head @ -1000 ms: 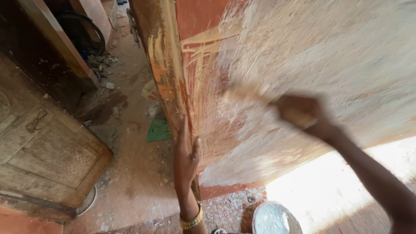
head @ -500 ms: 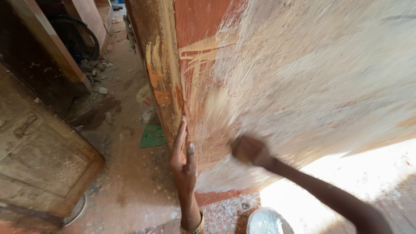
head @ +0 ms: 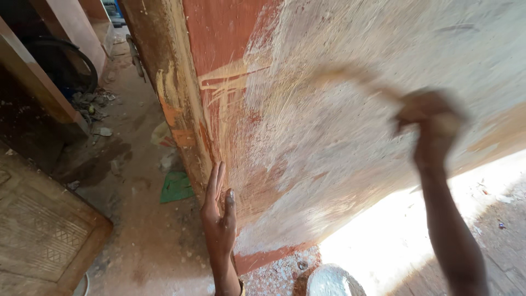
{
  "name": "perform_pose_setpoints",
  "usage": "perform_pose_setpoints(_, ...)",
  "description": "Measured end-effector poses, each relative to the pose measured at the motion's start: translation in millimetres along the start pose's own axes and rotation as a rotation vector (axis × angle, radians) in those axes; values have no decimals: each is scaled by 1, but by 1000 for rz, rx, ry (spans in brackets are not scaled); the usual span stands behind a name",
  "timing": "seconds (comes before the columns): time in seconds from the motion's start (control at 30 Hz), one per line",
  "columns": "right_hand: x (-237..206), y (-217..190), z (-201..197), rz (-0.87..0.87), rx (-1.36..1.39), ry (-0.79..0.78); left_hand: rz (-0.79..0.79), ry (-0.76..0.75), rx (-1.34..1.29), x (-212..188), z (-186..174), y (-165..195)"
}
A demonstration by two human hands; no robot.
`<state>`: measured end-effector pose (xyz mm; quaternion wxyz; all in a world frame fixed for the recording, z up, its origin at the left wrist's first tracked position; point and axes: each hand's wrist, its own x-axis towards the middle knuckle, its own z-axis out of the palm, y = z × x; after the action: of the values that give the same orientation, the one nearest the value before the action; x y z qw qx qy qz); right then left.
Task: The person repeatedly scoops white powder from a basin on the floor and applies it to a reddish-brown wall using a brush. They work in vertical strokes, gradually covering more of the wall surface with the white coating.
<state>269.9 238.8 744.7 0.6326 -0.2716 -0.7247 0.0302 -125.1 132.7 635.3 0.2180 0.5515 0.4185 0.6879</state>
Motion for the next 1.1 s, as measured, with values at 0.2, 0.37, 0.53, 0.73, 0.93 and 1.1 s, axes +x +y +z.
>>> perform_pose_setpoints(0.2, -27, 31, 24, -159, -311, 486, -49, -18, 62, 3, 10, -11)
perform_pose_setpoints(0.37, -159, 43, 119, 513, -470, -232, -48, -40, -89, 3, 38, -18)
perform_pose_setpoints(0.53, -245, 8, 158, 365, 269, -201, -21, 123, -269, -14, 88, -1)
perform_pose_setpoints(0.73, -259, -21, 135, 742, 538, 132, -112, -6, -468, -73, 159, 24)
perform_pose_setpoints(0.93, -384, -10, 36, 1134, 223, 430, -253, -216, -552, -136, 239, -43)
perform_pose_setpoints(1.1, -502, -43, -45, 1541, 49, 918, -505, -605, -541, -209, 292, -117)
